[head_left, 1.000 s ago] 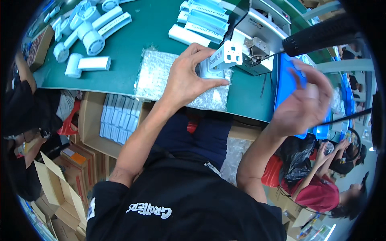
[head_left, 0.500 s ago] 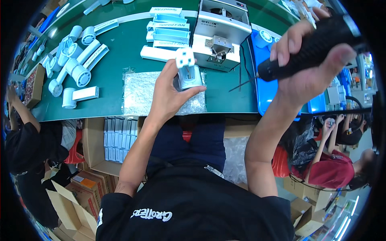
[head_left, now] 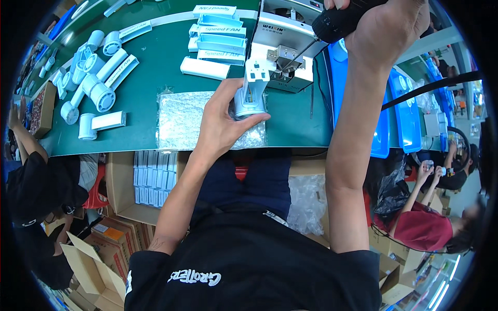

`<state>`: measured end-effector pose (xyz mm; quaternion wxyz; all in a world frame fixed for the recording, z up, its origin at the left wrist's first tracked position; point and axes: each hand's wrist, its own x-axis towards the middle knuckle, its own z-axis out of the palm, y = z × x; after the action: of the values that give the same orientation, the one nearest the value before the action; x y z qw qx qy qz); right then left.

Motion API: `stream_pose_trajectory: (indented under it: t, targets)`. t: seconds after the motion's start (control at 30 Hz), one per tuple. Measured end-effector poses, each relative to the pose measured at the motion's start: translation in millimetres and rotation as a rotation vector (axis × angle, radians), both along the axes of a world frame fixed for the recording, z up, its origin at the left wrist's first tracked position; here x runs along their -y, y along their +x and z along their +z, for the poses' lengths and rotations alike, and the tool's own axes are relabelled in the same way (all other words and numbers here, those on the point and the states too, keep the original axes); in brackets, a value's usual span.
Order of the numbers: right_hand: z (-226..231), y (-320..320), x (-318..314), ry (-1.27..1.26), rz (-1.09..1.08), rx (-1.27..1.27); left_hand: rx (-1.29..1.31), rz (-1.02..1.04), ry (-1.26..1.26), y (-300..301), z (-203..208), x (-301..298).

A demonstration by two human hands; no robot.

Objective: Assembling plastic handheld fans and testing components using an electric screwdriver.

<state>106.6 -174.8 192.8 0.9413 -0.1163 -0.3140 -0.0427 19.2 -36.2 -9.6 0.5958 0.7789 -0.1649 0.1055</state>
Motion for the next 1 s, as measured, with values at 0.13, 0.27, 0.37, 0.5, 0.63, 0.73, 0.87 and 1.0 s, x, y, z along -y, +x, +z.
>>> stream_pose_trajectory:
  t: [0.13,0.27,0.37,0.5,0.63,0.73,0.87,1.0]
  targets:
    - [-3,-2,2,-0.16,-0.199,0.033,-0.008,0.004,-0.008,-1,3,0]
    - [-11,-1,25,-0.91,-1.192,0.378,0.013,0.017,0.043,0,2,-1]
    - [-11,-15,29,-0.981,-1.22,0.346,0.026,0.039,0.056,1,0,-1]
    - [-2,-38,31,-0.777,-0.947,0.253,0.041,0.06,0.092,2,1,0]
    - [-7,-49,11,-0.813,-0.944,0.21,0.068,0.068,0.106,3,-2,0]
    - [-9,-45,2,-0.837,-0.937,0.189,0.07,0.071,0.108,2,-4,0]
    - [-10,-46,0,-0.876,-0.916,0.163,0.081,0.062,0.118,1,-1,1]
    - [-14,-49,7,-0.927,-0.9,0.118,0.076,0.063,0.116,1,-3,0]
